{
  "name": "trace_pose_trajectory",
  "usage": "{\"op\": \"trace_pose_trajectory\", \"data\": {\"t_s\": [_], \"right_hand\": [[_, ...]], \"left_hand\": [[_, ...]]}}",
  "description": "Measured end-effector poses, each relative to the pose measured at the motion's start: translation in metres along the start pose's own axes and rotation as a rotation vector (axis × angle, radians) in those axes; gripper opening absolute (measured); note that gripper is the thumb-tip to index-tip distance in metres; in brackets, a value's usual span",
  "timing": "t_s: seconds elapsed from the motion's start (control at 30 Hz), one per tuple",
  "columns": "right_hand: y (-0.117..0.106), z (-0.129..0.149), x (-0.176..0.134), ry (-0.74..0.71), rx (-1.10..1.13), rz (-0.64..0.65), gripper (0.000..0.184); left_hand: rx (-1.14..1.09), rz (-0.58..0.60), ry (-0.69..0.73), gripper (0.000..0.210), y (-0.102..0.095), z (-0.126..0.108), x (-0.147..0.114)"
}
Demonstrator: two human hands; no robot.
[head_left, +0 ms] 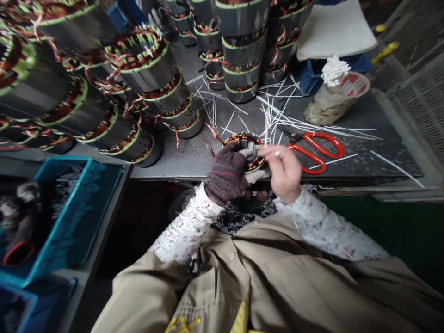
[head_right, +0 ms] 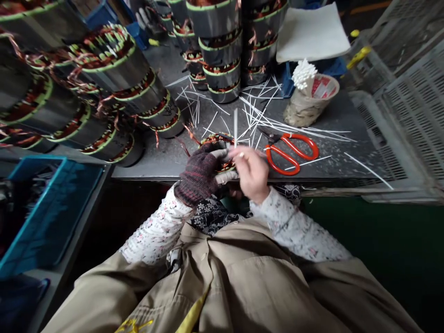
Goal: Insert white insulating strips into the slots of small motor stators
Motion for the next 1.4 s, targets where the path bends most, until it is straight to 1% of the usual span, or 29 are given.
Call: {"op": "trace_pose_trajectory", "data": {"t_s": [0.03,0.07,0.1,0.13,0.2,0.27,0.33,0.4,0.47,0.5,0.6,0.67,0.73,0.8,0.87,0.93,0.97,1.0,1.03,1.1,1.13,1.2,1.3,1.4], "right_hand": [[0.002,-0.011,0.01,0.036,0.015,-0.071,0.03],[0.003,-0.019,0.019,0.074,0.046,-0.115,0.031],[0.001,-0.023,0.025,0.103,0.087,-0.125,0.03],[-0.003,-0.022,0.027,0.119,0.122,-0.097,0.027],[-0.014,-0.008,0.02,0.108,0.134,0.029,0.02],[-0.03,0.014,0.003,0.036,0.071,0.135,0.019],[-0.046,0.033,-0.014,-0.038,-0.008,0.176,0.02],[-0.058,0.043,-0.025,-0.084,-0.05,0.196,0.022],[-0.063,0.044,-0.03,-0.099,-0.058,0.254,0.025],[-0.065,0.043,-0.03,-0.102,-0.058,0.288,0.026],[-0.067,0.039,-0.029,-0.086,-0.09,0.36,0.03],[-0.067,0.036,-0.028,-0.068,-0.116,0.361,0.031],[-0.061,0.032,-0.027,-0.036,-0.124,0.343,0.031],[-0.05,0.025,-0.024,0.032,-0.108,0.31,0.029],[-0.035,0.016,-0.019,0.132,-0.074,0.251,0.025],[-0.024,0.009,-0.012,0.222,-0.034,0.189,0.022],[-0.021,0.007,-0.009,0.255,-0.023,0.172,0.02],[-0.02,0.007,-0.007,0.277,-0.02,0.172,0.019],[-0.021,0.008,-0.005,0.289,-0.026,0.19,0.019],[-0.025,0.014,-0.002,0.272,-0.058,0.256,0.023],[-0.027,0.019,-0.001,0.241,-0.078,0.291,0.025],[-0.03,0.026,0.0,0.144,-0.13,0.341,0.026],[-0.028,0.028,0.002,-0.003,-0.241,0.344,0.026],[-0.021,0.019,0.003,-0.056,-0.345,0.337,0.027]], "left_hand": [[0.008,0.017,-0.017,0.044,0.0,-0.003,0.002],[0.019,0.032,-0.04,0.038,0.0,-0.007,0.004],[0.028,0.042,-0.065,0.035,0.0,-0.009,0.006],[0.033,0.046,-0.086,0.033,0.0,-0.012,0.006],[0.037,0.02,-0.097,0.03,0.0,-0.016,0.006],[0.077,-0.022,-0.067,0.026,0.001,-0.019,0.003],[0.149,-0.046,-0.008,0.023,0.002,-0.022,-0.001],[0.185,-0.056,0.035,0.023,0.002,-0.023,-0.005],[0.137,-0.064,0.066,0.027,0.0,-0.021,-0.008],[0.101,-0.075,0.078,0.032,-0.002,-0.019,-0.009],[0.038,-0.134,0.137,0.057,-0.007,-0.015,-0.011],[0.049,-0.145,0.145,0.066,-0.007,-0.012,-0.012],[0.048,-0.123,0.129,0.069,-0.002,-0.011,-0.013],[0.012,-0.134,0.089,0.072,0.003,-0.01,-0.015],[-0.115,-0.177,0.002,0.071,0.008,-0.01,-0.016],[-0.325,-0.208,-0.136,0.063,0.011,-0.009,-0.016],[-0.416,-0.212,-0.189,0.056,0.012,-0.009,-0.016],[-0.475,-0.213,-0.218,0.046,0.012,-0.009,-0.016],[-0.498,-0.218,-0.217,0.036,0.011,-0.011,-0.015],[-0.467,-0.241,-0.175,0.016,0.007,-0.013,-0.013],[-0.446,-0.253,-0.155,0.012,0.005,-0.015,-0.012],[-0.415,-0.263,-0.145,0.012,0.003,-0.016,-0.01],[-0.363,-0.269,-0.109,0.014,0.002,-0.016,-0.009],[-0.325,-0.274,-0.021,0.017,0.003,-0.015,-0.009]]}}
Point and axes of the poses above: each hand's wrist, its own x-axis towards the middle knuckle, its own y-axis out of the palm, z = x × y, the point moved 3 cm from there along x, towards the middle knuckle, and after that the axes turned 11 degrees about -z, right-handed, at the moved point
